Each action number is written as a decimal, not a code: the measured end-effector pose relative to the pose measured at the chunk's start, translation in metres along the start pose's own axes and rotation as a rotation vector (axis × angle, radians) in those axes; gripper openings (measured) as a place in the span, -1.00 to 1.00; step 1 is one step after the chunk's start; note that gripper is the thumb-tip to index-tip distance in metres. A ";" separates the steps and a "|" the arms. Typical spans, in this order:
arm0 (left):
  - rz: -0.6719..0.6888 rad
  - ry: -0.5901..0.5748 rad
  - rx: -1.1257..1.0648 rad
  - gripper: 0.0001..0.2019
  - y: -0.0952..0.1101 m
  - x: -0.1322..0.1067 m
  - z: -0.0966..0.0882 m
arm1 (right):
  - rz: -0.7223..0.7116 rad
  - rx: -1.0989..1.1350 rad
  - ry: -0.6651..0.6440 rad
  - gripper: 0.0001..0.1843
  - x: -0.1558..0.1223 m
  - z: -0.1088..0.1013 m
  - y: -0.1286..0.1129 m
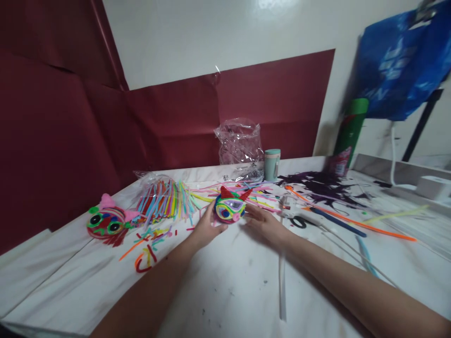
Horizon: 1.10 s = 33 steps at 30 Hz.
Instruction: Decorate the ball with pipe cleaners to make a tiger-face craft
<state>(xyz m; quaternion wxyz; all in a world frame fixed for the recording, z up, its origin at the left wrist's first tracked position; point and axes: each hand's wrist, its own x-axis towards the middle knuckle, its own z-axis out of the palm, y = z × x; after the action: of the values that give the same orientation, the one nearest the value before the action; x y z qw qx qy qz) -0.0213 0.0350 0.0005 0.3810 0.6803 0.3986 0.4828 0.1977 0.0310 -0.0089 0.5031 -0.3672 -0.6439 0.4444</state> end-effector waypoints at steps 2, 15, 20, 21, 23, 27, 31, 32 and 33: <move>-0.022 -0.013 -0.128 -0.10 0.001 -0.001 0.004 | -0.026 0.087 -0.050 -0.46 -0.003 0.004 -0.006; -0.092 0.071 -0.124 -0.42 0.006 -0.007 -0.002 | -0.161 -0.111 0.003 -0.71 -0.013 0.003 -0.014; -0.121 0.102 -0.151 -0.59 0.014 -0.010 -0.006 | -0.191 -0.186 0.012 -0.73 -0.016 0.003 -0.013; -0.124 0.100 -0.159 -0.59 0.015 -0.011 -0.006 | -0.192 -0.196 0.008 -0.73 -0.016 0.003 -0.013; -0.131 0.104 -0.173 -0.57 0.019 -0.012 -0.005 | -0.196 -0.209 -0.003 -0.73 -0.017 0.003 -0.013; -0.152 0.138 -0.194 -0.61 0.025 -0.014 -0.002 | -0.192 -0.197 0.001 -0.71 -0.019 0.005 -0.012; -0.153 0.170 -0.223 -0.57 0.030 -0.014 0.002 | -0.182 -0.170 0.002 -0.71 -0.020 0.008 -0.012; -0.146 0.176 -0.238 -0.53 0.030 -0.014 0.003 | -0.184 -0.168 -0.009 -0.70 -0.021 0.009 -0.012; -0.140 0.181 -0.254 -0.50 0.031 -0.013 0.003 | -0.188 -0.167 -0.020 -0.69 -0.021 0.009 -0.012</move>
<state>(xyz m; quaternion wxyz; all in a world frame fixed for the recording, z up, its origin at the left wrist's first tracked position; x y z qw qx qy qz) -0.0155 0.0103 0.0230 0.4592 0.5511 0.4136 0.5607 0.1932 0.0057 -0.0052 0.5037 -0.3415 -0.7152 0.3436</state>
